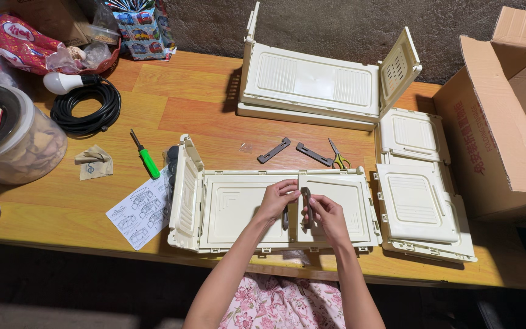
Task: The person assembles a beige plastic storage cabinet by attaching two handles to a door panel, then connecting side panels and a base to form the main body. The person aligns and snaps the plastic components together by hand, then closes the door to test the fit.
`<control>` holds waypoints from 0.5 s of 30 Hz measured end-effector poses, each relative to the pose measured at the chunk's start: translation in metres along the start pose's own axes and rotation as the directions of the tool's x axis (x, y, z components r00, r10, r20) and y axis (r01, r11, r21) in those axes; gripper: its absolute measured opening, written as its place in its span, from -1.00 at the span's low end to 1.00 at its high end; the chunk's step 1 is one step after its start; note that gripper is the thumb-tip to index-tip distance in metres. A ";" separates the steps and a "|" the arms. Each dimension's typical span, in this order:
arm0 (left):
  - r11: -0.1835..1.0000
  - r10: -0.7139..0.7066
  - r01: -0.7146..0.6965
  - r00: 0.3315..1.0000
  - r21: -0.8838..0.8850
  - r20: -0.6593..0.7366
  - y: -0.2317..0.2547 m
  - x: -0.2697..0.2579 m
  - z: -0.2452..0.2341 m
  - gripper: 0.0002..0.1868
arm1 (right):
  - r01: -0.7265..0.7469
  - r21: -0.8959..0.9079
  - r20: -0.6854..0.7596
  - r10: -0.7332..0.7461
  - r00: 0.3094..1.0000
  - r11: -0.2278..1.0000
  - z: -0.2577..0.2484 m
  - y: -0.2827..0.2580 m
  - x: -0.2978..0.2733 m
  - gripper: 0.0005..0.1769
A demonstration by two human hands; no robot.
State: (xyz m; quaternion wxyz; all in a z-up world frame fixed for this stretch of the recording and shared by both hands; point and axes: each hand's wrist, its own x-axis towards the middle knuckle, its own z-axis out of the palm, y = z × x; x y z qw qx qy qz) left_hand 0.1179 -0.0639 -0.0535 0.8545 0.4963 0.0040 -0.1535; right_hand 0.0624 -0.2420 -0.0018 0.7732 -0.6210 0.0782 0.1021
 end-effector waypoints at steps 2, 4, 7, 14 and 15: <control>1.000 0.004 -0.004 1.000 0.014 -0.003 -0.001 0.001 0.000 -0.57 | 0.030 -0.072 0.009 -0.030 1.000 0.997 0.002 -0.001 0.000 -0.73; 1.000 0.012 -0.012 1.000 0.019 0.000 -0.002 0.001 0.000 -0.56 | 0.019 -0.053 0.011 -0.018 1.000 0.998 0.002 -0.003 -0.001 -0.73; 0.999 0.031 -0.032 0.999 0.025 0.012 -0.002 0.002 0.001 -0.55 | 0.006 -0.109 -0.014 -0.008 1.000 0.994 0.003 -0.008 -0.002 -0.74; 0.992 0.059 -0.060 0.998 0.110 0.007 0.002 -0.002 0.005 -0.63 | 0.045 -0.269 0.009 -0.044 0.999 0.962 0.007 -0.016 0.000 -0.76; 0.992 0.058 -0.059 0.998 0.109 0.011 0.003 -0.003 0.006 -0.64 | 0.041 -0.249 0.019 -0.038 0.999 0.968 0.007 -0.015 0.001 -0.76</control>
